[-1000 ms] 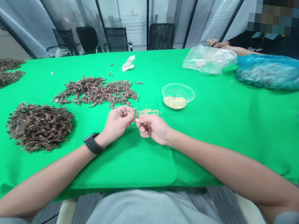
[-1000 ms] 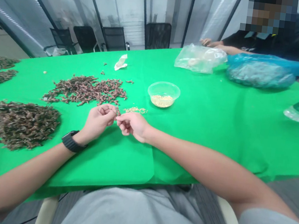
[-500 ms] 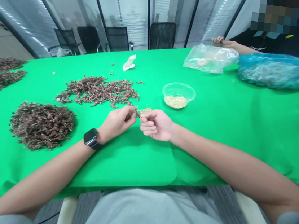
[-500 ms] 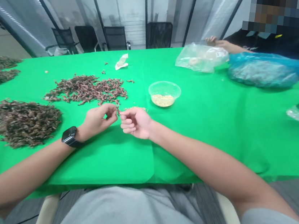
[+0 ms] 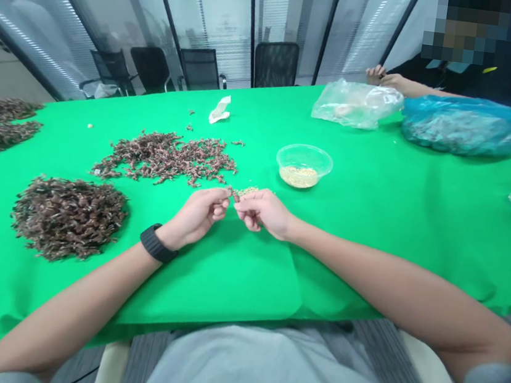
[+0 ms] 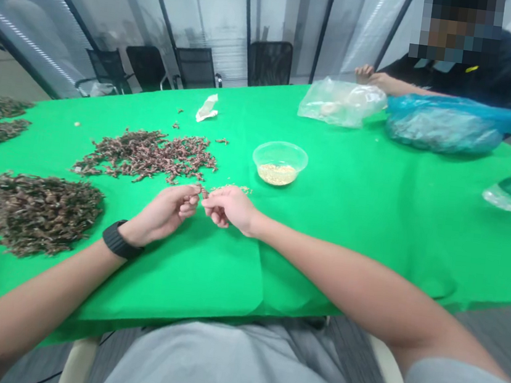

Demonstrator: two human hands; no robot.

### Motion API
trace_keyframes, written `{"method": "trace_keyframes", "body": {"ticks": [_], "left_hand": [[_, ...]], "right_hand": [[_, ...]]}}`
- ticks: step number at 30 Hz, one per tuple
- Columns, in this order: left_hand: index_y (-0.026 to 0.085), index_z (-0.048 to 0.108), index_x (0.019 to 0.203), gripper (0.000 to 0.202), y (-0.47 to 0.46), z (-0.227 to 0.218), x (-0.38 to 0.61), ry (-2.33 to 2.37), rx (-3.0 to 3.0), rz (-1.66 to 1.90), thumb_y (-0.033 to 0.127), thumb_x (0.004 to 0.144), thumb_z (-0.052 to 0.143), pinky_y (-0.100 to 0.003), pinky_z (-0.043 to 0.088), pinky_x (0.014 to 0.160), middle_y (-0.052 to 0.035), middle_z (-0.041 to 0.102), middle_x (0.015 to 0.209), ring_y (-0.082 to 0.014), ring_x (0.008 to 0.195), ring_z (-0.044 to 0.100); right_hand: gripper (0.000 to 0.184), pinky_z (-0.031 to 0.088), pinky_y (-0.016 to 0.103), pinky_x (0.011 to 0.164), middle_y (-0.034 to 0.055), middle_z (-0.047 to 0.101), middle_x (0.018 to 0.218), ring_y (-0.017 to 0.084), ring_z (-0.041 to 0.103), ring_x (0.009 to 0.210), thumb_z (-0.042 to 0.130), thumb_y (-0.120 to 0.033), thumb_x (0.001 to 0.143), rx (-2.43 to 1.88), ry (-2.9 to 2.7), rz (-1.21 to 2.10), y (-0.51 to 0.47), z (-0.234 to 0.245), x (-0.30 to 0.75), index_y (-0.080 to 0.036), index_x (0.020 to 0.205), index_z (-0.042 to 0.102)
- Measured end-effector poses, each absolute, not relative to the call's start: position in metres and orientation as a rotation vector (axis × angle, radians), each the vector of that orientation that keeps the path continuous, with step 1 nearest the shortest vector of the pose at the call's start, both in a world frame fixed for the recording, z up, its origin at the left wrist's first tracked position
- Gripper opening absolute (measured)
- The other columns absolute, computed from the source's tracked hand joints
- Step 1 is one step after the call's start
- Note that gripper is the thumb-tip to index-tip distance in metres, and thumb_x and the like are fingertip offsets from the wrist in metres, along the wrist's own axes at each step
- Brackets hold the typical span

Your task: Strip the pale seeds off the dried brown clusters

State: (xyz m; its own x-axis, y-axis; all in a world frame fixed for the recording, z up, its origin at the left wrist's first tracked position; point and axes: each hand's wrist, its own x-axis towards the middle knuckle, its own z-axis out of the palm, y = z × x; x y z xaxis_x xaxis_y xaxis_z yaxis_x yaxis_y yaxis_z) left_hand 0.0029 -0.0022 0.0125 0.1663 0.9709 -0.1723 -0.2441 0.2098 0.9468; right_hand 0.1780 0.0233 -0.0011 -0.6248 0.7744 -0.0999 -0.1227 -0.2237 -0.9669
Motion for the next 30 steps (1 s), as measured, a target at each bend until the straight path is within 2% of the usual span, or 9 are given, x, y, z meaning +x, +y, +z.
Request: {"method": "trace_keyframes", "body": {"ticks": [6,12,18,23,27,30], "left_hand": [[0.012,0.053,0.07,0.017,0.002,0.018,-0.004,0.876,0.618,0.97,0.011,0.079,0.068,-0.01,0.03,0.039,0.0063,0.044,0.061,0.0008,0.043,0.035],[0.012,0.056,0.07,0.019,-0.003,0.017,0.001,1.029,0.894,1.052,0.02,0.077,0.072,-0.012,0.016,0.033,0.0056,0.048,0.06,0.0011,0.04,0.027],[0.015,0.061,0.076,0.011,-0.006,0.009,0.003,1.195,1.305,1.197,0.023,0.076,0.069,-0.017,0.025,0.038,0.005,0.054,0.057,-0.0034,0.04,0.035],[0.016,0.062,0.078,0.007,-0.011,0.007,0.005,1.303,1.645,1.36,0.019,0.076,0.067,-0.019,0.038,0.051,0.0024,0.06,0.063,-0.0081,0.052,0.051],[0.018,0.064,0.081,0.004,-0.013,0.009,-0.003,1.4,1.978,1.331,0.021,0.079,0.066,-0.02,0.037,0.053,0.0035,0.058,0.061,-0.0086,0.053,0.048],[0.02,0.068,0.081,0.006,-0.011,0.012,-0.015,1.392,2.221,1.194,0.019,0.076,0.071,-0.021,0.041,0.064,0.0021,0.059,0.064,-0.0096,0.059,0.05]], "right_hand": [[0.028,0.032,0.018,0.034,-0.001,0.054,0.039,0.007,0.042,0.032,0.069,-0.035,0.071,-0.875,-1.529,1.806,0.019,0.002,0.178,-0.015,0.055,0.059],[0.027,0.03,0.019,0.034,-0.0013,0.053,0.038,0.008,0.041,0.031,0.07,-0.034,0.071,-0.894,-1.466,1.867,0.017,-0.002,0.176,-0.015,0.055,0.058],[0.022,0.025,0.02,0.035,-0.002,0.05,0.04,0.008,0.039,0.032,0.067,-0.027,0.072,-0.799,-1.216,2.064,0.012,-0.001,0.173,-0.014,0.057,0.057],[0.022,0.025,0.02,0.037,-0.0034,0.044,0.043,0.007,0.032,0.036,0.057,-0.021,0.081,-0.659,-0.988,2.325,0.011,0.006,0.175,-0.015,0.06,0.054],[0.027,0.023,0.017,0.036,-0.0056,0.034,0.043,0.007,0.025,0.039,0.05,-0.019,0.088,-0.577,-0.902,2.506,0.017,0.012,0.181,-0.016,0.061,0.048],[0.028,0.021,0.016,0.034,-0.0067,0.029,0.042,0.007,0.02,0.038,0.048,-0.019,0.088,-0.546,-0.897,2.585,0.021,0.014,0.185,-0.017,0.06,0.045]]}}
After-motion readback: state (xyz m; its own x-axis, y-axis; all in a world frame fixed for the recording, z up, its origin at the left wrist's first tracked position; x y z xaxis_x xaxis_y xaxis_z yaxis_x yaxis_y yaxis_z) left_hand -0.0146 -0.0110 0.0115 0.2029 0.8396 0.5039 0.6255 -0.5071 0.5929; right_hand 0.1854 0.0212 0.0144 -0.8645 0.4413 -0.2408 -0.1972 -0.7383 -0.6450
